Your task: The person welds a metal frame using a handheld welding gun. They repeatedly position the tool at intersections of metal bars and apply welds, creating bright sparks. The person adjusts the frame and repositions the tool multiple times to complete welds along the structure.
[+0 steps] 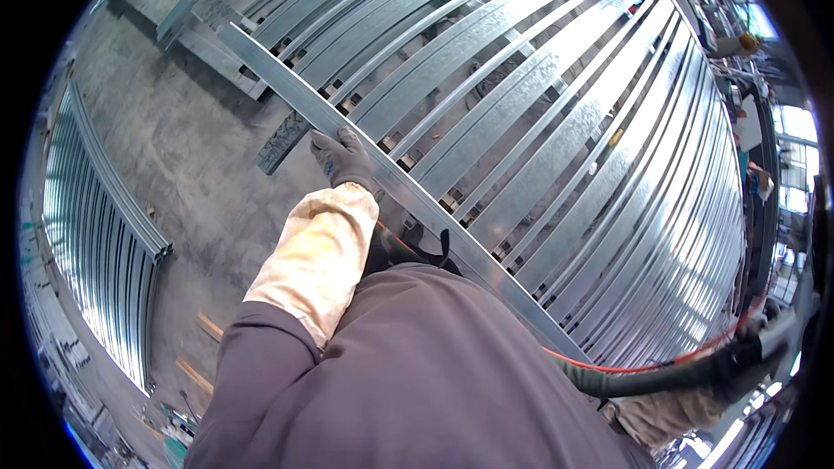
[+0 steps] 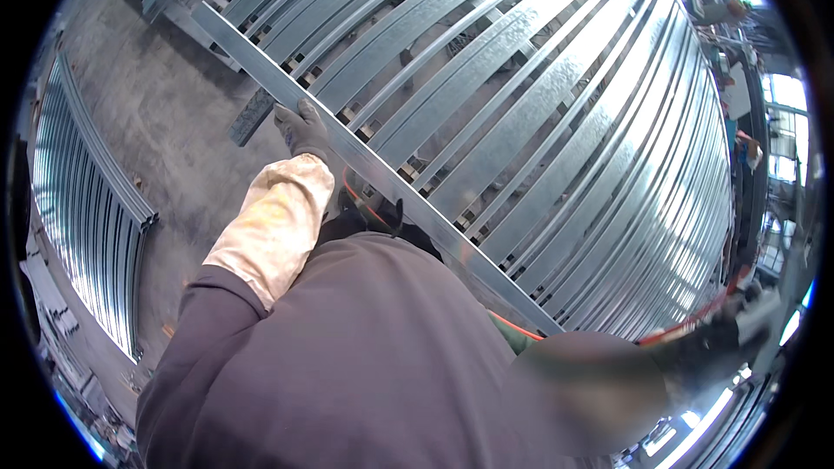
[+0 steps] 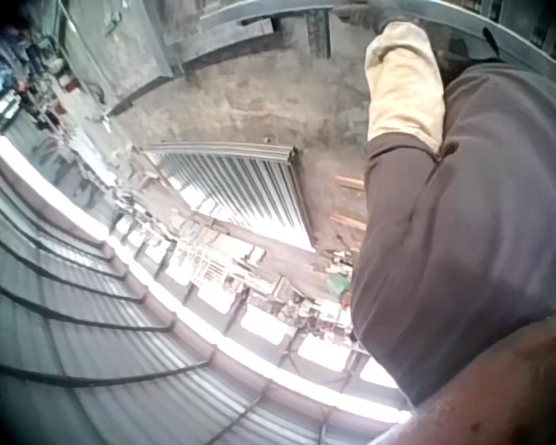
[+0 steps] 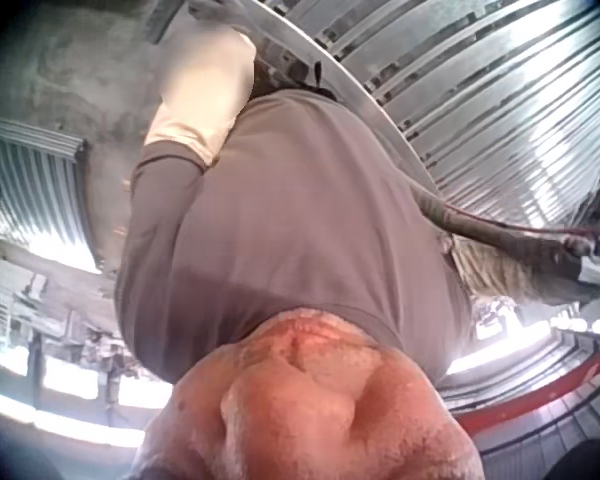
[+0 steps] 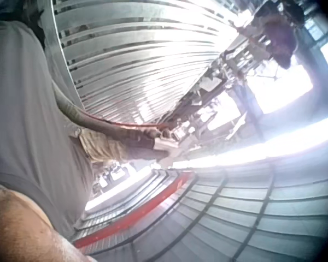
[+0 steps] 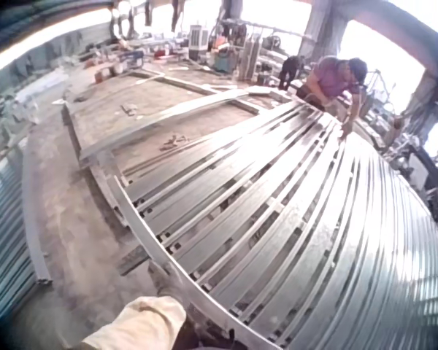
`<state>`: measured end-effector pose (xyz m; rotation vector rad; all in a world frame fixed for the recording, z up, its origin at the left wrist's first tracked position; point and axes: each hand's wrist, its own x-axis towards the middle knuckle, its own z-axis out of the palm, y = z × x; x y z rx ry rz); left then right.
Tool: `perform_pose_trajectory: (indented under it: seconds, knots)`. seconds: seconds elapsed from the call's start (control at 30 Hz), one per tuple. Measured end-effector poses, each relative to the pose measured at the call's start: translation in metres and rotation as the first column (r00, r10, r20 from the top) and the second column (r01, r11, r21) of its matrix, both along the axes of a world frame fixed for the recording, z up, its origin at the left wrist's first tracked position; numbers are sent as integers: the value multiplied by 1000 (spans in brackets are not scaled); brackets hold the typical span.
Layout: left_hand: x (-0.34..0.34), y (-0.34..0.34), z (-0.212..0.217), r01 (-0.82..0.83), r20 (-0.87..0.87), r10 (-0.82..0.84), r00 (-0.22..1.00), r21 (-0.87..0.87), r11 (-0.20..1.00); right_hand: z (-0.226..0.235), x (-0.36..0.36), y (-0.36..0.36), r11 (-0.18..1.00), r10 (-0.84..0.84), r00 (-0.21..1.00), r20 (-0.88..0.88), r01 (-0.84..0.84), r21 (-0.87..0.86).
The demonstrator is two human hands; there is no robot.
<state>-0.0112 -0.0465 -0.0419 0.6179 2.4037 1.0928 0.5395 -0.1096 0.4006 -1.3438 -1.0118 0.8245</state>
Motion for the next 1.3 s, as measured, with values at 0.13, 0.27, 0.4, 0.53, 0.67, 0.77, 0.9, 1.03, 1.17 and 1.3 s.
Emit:
perform_pose_trajectory:
  seconds: [0.13,0.27,0.4,0.53,0.67,0.77,0.9,1.03,1.17,1.3]
  knots:
    - [21,-18,19,148,146,-140,979,-46,988,52,48,-106,947,-315,944,99,306,97]
    - [60,-30,59,170,174,-146,974,-132,977,82,78,-161,868,-492,859,140,472,155]
    - [92,-43,64,208,112,-184,977,-273,939,89,100,-160,859,-506,850,144,481,175]
    - [129,-53,79,258,97,-239,966,-360,896,63,113,-98,930,-355,927,124,337,146]
    - [162,-55,74,213,65,-204,977,-370,904,25,79,7,997,-63,995,73,59,56]
    - [162,-51,66,125,-24,-147,989,-406,905,-25,24,92,976,210,977,-33,-211,-55]
    - [162,-55,47,103,-118,-159,980,-382,918,-112,-66,164,808,507,842,-184,-539,-238]
    - [171,-56,38,112,-188,-185,965,-342,933,-204,-143,186,508,628,670,-396,-739,-443]
    - [171,-59,28,121,-247,-203,948,-313,942,-276,-191,185,156,654,425,-626,-885,-438]
    - [173,-57,34,129,-235,-197,952,-279,952,-299,-217,180,65,697,384,-605,-875,-480]
